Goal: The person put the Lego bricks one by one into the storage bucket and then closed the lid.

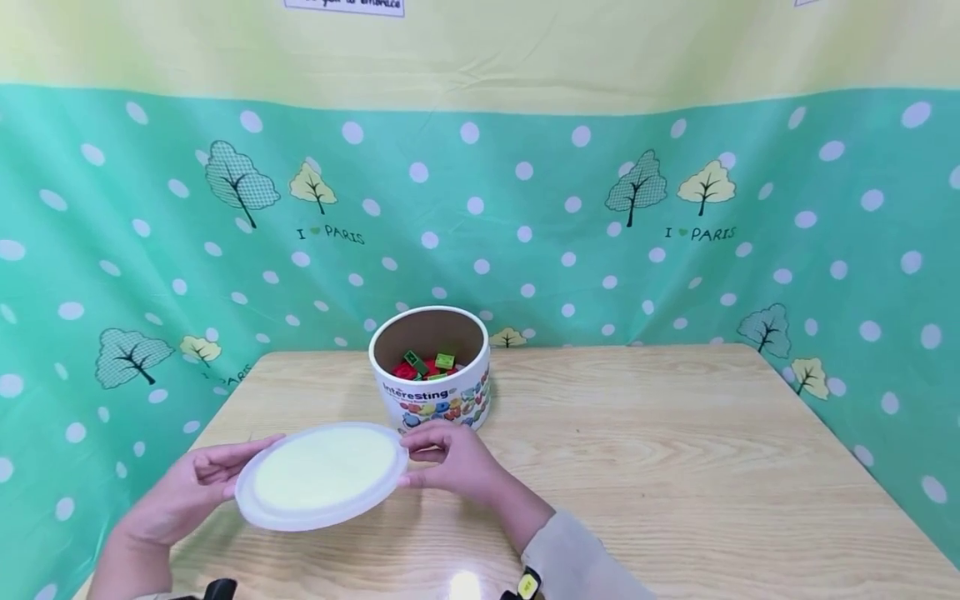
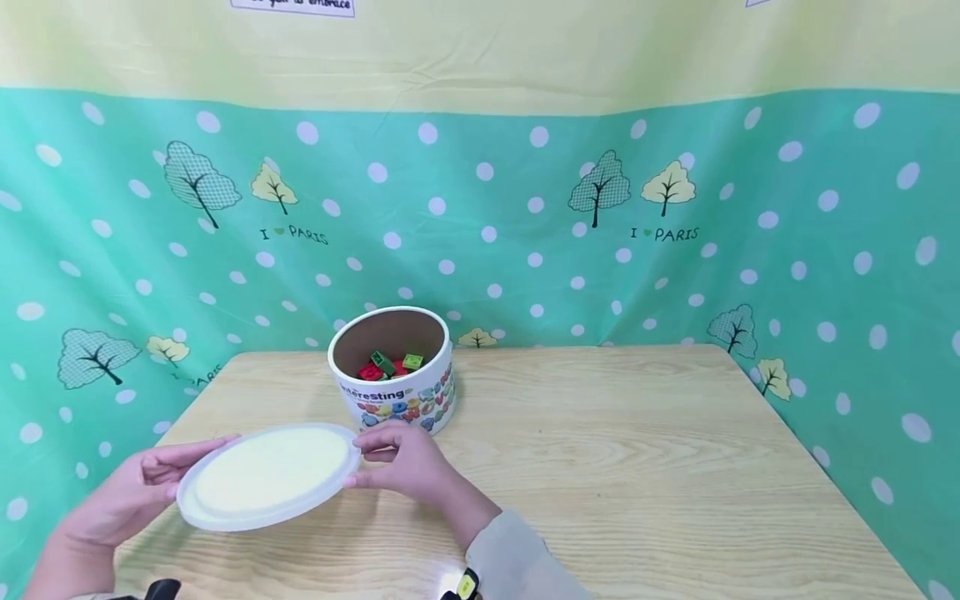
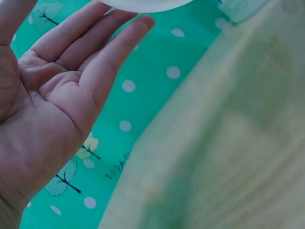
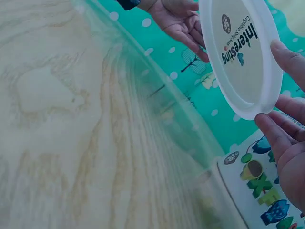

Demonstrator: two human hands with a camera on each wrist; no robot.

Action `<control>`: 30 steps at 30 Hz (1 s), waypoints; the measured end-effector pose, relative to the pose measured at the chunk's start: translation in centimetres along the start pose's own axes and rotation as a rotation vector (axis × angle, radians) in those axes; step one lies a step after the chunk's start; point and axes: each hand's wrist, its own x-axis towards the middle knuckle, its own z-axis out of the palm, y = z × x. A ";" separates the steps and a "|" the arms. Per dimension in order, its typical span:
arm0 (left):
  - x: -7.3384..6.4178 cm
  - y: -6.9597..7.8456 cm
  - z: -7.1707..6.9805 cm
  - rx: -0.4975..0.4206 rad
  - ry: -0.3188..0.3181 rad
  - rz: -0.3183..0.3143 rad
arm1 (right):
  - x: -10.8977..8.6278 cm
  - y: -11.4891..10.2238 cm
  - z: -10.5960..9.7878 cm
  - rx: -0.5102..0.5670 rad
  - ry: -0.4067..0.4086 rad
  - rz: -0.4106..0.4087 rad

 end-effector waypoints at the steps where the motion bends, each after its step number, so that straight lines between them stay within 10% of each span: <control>1: 0.2 0.1 0.0 -0.017 -0.002 0.016 | 0.0 -0.1 0.0 -0.003 0.004 -0.008; 16: 2.3 1.1 0.4 0.018 0.073 0.116 | -0.2 -1.5 0.0 0.038 0.064 -0.033; 30: 5.1 0.4 2.6 0.286 0.548 0.007 | -0.3 -2.4 -0.4 0.030 0.105 -0.158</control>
